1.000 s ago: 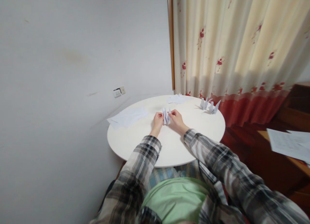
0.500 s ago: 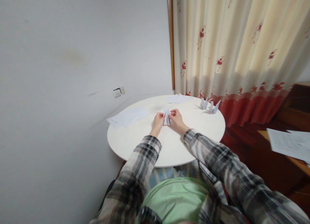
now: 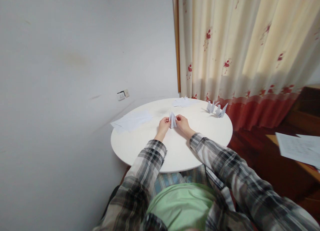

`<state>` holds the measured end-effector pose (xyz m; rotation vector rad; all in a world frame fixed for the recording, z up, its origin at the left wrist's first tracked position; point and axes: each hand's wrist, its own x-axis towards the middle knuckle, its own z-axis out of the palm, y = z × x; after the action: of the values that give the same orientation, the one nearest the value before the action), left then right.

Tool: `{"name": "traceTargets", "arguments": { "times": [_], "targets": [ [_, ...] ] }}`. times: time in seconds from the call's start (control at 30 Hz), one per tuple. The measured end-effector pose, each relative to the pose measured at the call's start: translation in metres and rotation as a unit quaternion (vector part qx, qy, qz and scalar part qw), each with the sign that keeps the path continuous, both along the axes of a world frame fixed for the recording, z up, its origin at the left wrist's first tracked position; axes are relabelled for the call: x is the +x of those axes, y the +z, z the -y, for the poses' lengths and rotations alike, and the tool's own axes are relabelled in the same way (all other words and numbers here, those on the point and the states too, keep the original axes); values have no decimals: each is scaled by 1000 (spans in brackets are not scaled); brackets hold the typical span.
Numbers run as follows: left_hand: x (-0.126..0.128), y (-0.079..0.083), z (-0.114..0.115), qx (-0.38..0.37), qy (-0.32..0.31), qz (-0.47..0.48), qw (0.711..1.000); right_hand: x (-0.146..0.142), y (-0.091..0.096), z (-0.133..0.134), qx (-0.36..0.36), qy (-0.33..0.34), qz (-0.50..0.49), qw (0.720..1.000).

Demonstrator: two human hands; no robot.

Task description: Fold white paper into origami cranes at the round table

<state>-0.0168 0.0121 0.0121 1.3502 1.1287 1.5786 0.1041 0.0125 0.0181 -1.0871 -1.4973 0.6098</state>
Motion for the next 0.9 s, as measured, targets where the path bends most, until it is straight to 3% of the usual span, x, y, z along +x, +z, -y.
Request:
{"name": "traceTargets", "arguments": {
  "times": [0.1,0.5,0.9],
  "targets": [
    [-2,-5,-3,-6,-20,-22,1000,0,0,0,0,-14,7,1000],
    [-6,-8,-4,-7,11,-28,1000,-1,-12,-10,-10,-27,29,999],
    [-6,-7,-5,-33,15,-25,999,3,-5,-2,-9,-50,26,998]
  ]
}}
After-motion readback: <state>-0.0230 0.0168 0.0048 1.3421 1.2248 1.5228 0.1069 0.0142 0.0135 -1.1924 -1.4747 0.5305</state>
